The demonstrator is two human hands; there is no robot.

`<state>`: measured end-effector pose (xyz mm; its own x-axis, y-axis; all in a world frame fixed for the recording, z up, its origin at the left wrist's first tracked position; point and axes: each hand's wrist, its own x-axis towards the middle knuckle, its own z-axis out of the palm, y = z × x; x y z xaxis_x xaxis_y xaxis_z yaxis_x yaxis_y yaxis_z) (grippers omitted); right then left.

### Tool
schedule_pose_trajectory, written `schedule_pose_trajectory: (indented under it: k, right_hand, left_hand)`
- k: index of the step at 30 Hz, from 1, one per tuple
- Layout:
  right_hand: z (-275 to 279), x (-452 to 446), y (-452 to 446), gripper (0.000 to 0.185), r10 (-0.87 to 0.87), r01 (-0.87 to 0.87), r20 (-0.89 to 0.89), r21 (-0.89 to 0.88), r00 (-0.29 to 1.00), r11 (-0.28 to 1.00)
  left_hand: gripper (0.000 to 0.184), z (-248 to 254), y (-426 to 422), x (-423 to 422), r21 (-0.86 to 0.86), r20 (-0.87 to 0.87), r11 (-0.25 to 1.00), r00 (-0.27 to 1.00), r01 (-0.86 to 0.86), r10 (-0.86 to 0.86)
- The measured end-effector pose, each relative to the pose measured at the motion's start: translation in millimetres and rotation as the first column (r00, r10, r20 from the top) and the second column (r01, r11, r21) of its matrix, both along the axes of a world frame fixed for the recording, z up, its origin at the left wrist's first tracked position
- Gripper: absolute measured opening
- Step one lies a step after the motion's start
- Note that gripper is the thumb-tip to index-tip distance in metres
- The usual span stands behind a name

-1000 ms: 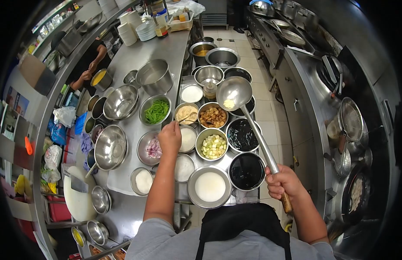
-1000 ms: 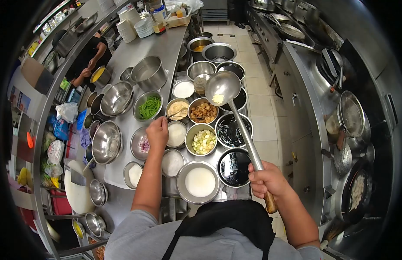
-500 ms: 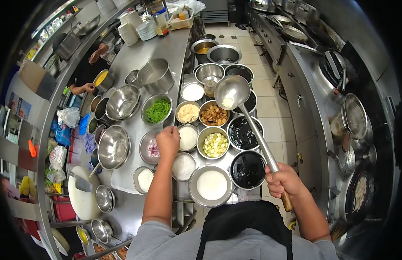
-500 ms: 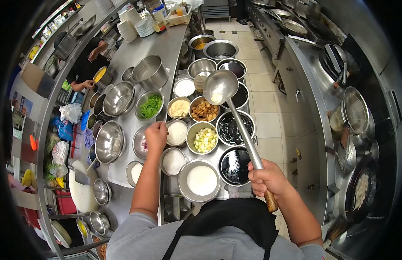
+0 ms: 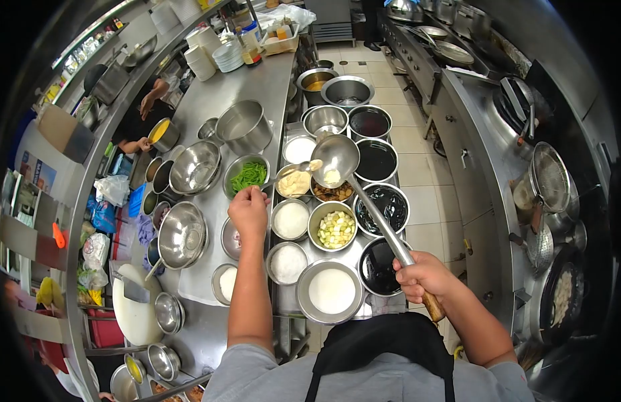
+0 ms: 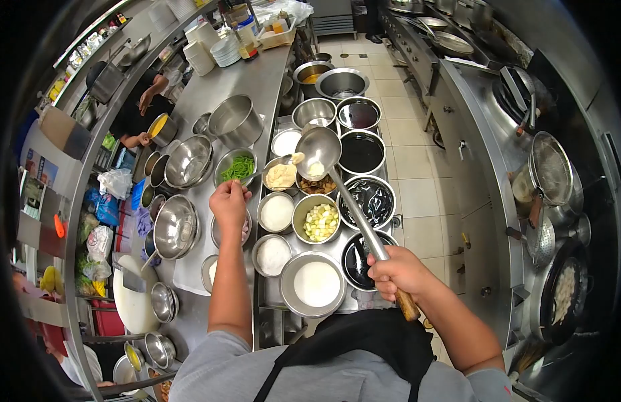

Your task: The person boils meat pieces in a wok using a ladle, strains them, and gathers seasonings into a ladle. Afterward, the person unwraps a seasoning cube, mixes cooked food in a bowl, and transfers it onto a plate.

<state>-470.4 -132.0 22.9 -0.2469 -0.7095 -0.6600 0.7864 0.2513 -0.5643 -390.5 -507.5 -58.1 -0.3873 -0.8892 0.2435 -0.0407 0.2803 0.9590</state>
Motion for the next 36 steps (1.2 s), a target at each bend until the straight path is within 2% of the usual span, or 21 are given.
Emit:
schedule_pose_trajectory:
  k: [1, 2, 4, 8, 10, 12, 15, 23, 24, 26, 27, 28, 29, 30, 32, 33, 34, 36]
  right_hand:
    - [0, 0, -1, 0.025, 0.002, -0.002, 0.0, 0.0, 1.0, 1.0]
    - [0, -1, -2, 0.024, 0.001, -0.001, 0.037, -0.013, 0.999, 1.0]
    - [1, -3, -3, 0.024, 0.007, -0.006, 0.073, -0.026, 0.997, 1.0]
    - [6, 0, 5, 0.023, -0.001, 0.002, 0.053, -0.02, 0.999, 1.0]
    - [6, 2, 8, 0.023, -0.014, 0.014, 0.041, -0.005, 0.999, 1.0]
    - [5, 2, 9, 0.021, -0.046, 0.046, 0.004, -0.001, 0.999, 0.999]
    - [3, 3, 11, 0.02, -0.078, 0.078, -0.003, 0.006, 0.997, 0.997]
    - [0, 5, 16, 0.022, -0.086, 0.086, 0.011, 0.008, 0.996, 0.996]
    - [0, 5, 16, 0.023, -0.088, 0.088, 0.024, 0.004, 0.996, 0.996]
    - [0, 5, 17, 0.023, -0.086, 0.086, 0.026, -0.003, 0.996, 0.996]
    - [-1, 6, 17, 0.023, -0.079, 0.08, 0.025, -0.01, 0.997, 0.997]
    - [-1, 5, 16, 0.023, -0.079, 0.08, 0.027, -0.012, 0.996, 0.997]
    - [0, 6, 16, 0.023, -0.08, 0.08, 0.019, -0.001, 0.997, 0.997]
    - [1, 5, 15, 0.023, -0.08, 0.08, 0.011, 0.01, 0.997, 0.997]
    - [0, 5, 13, 0.023, -0.074, 0.074, 0.014, -0.002, 0.997, 0.997]
    - [0, 5, 13, 0.023, -0.067, 0.068, 0.015, -0.011, 0.998, 0.998]
    - [0, 5, 12, 0.023, -0.067, 0.067, 0.013, -0.013, 0.998, 0.998]
    - [0, 6, 8, 0.023, -0.045, 0.045, -0.019, 0.002, 0.999, 0.999]
  left_hand:
    - [0.019, 9, 8, -1, -0.125, 0.082, 0.992, 0.996, -0.035, 0.046]
    - [0.019, 9, 7, 0, -0.125, 0.081, 0.991, 0.995, -0.039, 0.05]
    - [0.016, 7, 5, 1, -0.3, 0.194, 0.951, 0.972, -0.072, 0.134]
    - [0.014, -16, 3, 7, -0.389, 0.256, 0.92, 0.953, -0.053, 0.163]
    - [0.016, -25, 6, 7, -0.619, 0.287, 0.783, 0.944, 0.056, 0.16]
    - [0.014, -28, 15, 4, -0.582, 0.281, 0.811, 0.948, 0.048, 0.146]
    - [0.011, -35, 19, 0, -0.615, 0.29, 0.785, 0.948, 0.077, 0.134]
    - [0.011, -35, 27, 1, -0.639, 0.562, 0.691, 0.819, 0.338, 0.119]
    - [0.011, -36, 26, 2, -0.639, 0.563, 0.69, 0.818, 0.341, 0.117]
    - [0.013, -39, 23, 5, -0.676, 0.422, 0.696, 0.902, 0.244, 0.093]
    - [0.013, -41, 20, 6, -0.676, 0.424, 0.694, 0.901, 0.246, 0.093]
    - [0.014, -41, 16, 7, -0.487, 0.408, 0.855, 0.912, 0.18, 0.04]
    - [0.016, -39, 12, 7, -0.263, 0.378, 0.958, 0.926, 0.112, -0.005]
    - [0.016, -38, 7, 7, -0.266, 0.378, 0.957, 0.926, 0.112, -0.003]
    - [0.018, -30, -1, 7, 0.003, 0.278, 1.0, 0.961, 0.005, -0.006]
    - [0.017, -41, -12, 8, 0.092, 0.173, 0.996, 0.985, -0.006, -0.01]
    - [0.017, -37, -13, 8, 0.09, 0.171, 0.996, 0.985, -0.006, -0.009]
    - [0.016, -28, -15, 9, 0.195, 0.086, 0.98, 0.996, -0.036, 0.02]
